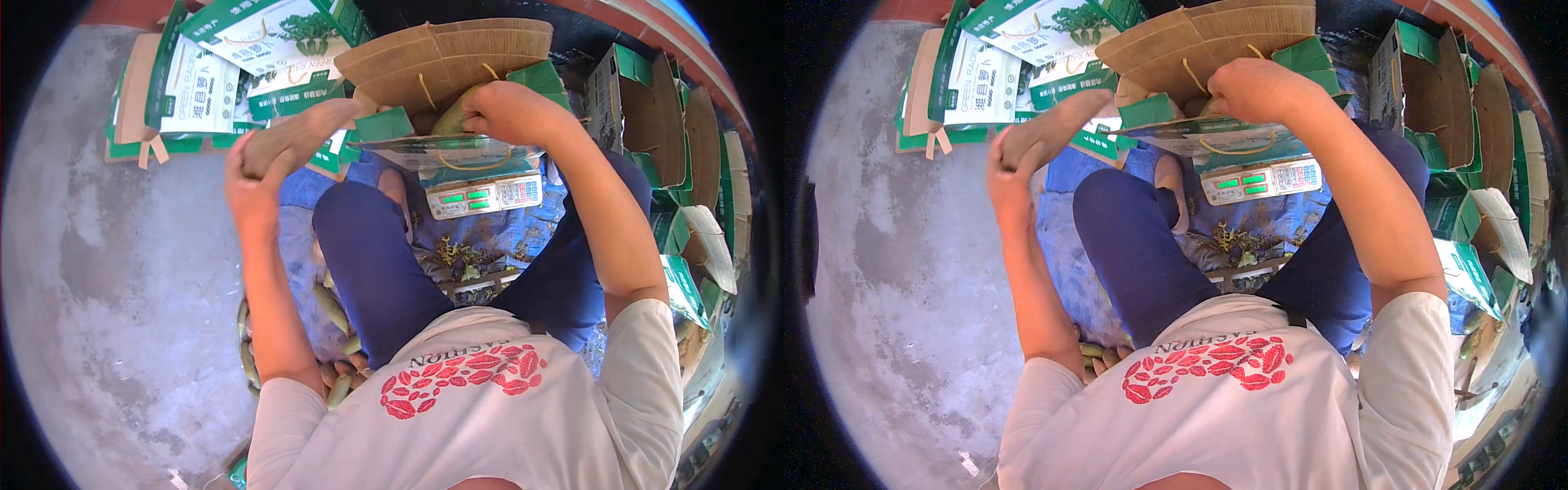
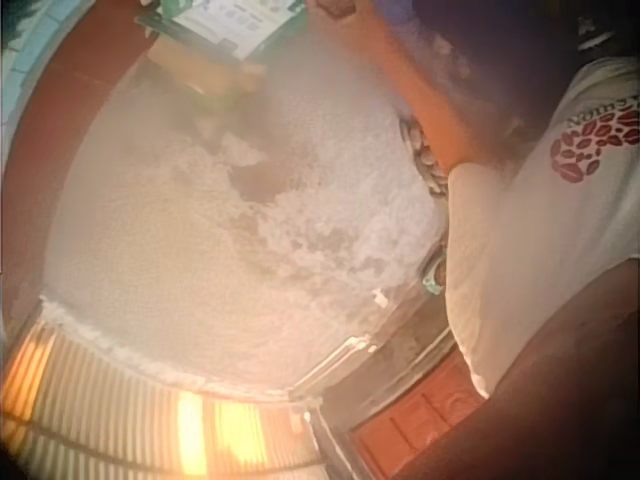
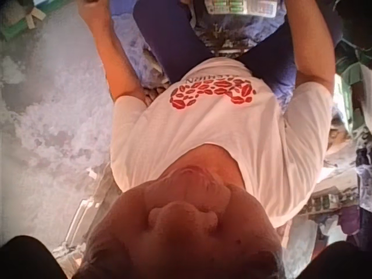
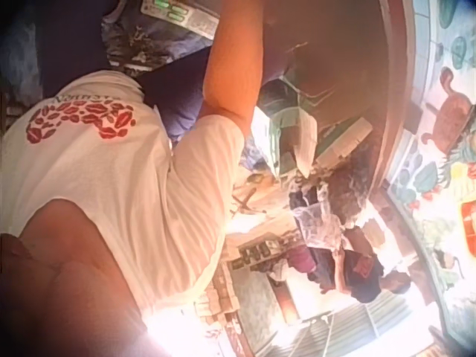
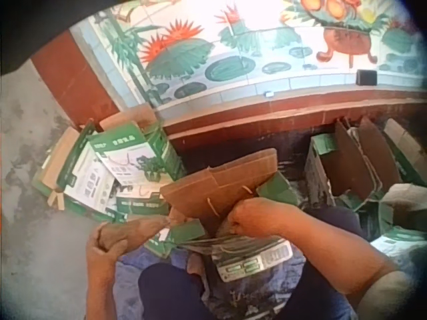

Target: Sorting, weighing, and packing tubers into cardboard boxes.

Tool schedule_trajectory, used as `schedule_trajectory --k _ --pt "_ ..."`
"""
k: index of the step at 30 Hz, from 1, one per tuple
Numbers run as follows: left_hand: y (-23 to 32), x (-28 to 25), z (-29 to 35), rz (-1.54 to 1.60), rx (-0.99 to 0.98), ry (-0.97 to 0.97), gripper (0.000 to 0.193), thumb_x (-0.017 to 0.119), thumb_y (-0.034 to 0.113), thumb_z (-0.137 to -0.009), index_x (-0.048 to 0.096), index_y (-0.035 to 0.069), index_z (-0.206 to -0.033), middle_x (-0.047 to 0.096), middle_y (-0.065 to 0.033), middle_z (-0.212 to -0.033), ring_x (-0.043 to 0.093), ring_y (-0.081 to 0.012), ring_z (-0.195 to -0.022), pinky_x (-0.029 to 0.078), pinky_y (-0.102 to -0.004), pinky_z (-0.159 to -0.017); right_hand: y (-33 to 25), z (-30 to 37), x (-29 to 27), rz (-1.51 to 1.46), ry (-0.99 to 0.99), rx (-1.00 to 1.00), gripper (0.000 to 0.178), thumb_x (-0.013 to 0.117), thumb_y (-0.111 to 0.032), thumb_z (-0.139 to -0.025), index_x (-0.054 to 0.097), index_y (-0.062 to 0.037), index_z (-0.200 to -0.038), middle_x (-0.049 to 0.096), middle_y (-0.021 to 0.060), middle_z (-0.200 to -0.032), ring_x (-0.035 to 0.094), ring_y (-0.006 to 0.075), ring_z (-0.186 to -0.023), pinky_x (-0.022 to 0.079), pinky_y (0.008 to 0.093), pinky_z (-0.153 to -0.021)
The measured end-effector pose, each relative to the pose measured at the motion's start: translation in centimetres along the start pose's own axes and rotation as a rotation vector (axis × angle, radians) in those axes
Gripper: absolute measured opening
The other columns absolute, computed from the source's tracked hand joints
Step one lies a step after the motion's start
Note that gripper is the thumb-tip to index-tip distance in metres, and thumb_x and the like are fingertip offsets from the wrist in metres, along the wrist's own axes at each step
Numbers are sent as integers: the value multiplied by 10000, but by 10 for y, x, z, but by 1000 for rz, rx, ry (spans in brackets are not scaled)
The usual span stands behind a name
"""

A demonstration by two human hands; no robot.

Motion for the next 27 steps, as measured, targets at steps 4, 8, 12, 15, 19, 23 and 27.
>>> schedule_trajectory --k 4,8,12,15,19,23,27 --pt "42 85 -18 -477 340 -166 577 748 151 -560 546 56 -1092 527 -139 -1046 535 -253 -950 431 -330 -834 1 0 4 45 1 -1 266 513 -262 -811 629 -24 -840 620 170 -844 586 335 -842 463 416 -759" --pt "43 152 -23 -598 458 -310 569 714 134 -615 518 89 -1148 531 -141 -1046 538 -271 -952 435 -326 -838 -1 3 3 59 1 0 301 509 -293 -821 631 -19 -853 622 177 -850 593 337 -834 470 418 -746" --pt "27 179 -15 -599 492 -422 508 672 127 -670 521 90 -1153 515 -166 -1122 517 -313 -1004 426 -362 -851 2 1 5 46 -19 37 302 509 -290 -821 633 -17 -853 623 183 -854 594 338 -838 473 417 -744" --pt "32 158 -9 -618 528 -327 438 655 143 -703 544 62 -1118 546 -164 -1098 525 -304 -1007 419 -356 -853 1 2 5 57 -4 21 308 509 -288 -822 633 -7 -846 621 190 -860 595 342 -838 475 416 -742" --pt "25 115 3 -493 400 -275 299 621 135 -746 587 40 -1027 587 -144 -1025 552 -275 -970 417 -327 -847 7 0 -2 77 29 17 320 512 -290 -818 632 5 -841 620 194 -866 593 344 -841 474 418 -748" --pt "11 69 14 -449 312 -132 234 608 125 -760 600 44 -979 593 -127 -1011 554 -266 -965 410 -322 -858 8 1 -4 81 97 7 221 530 -232 -790 608 -26 -793 609 178 -779 580 351 -789 454 427 -725" --pt "3 39 18 -423 336 -7 235 602 116 -766 589 36 -986 590 -132 -1014 553 -266 -963 412 -330 -853 10 -2 -9 56 149 -18 219 536 -239 -794 605 -31 -800 607 182 -779 576 358 -781 454 428 -707"
Point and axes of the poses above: each hand's wrist, its own z-axis away from the middle knuckle, its own x-axis out of the palm, y = z × x, the point moved 10 cm from there along -z, towards the middle knuckle
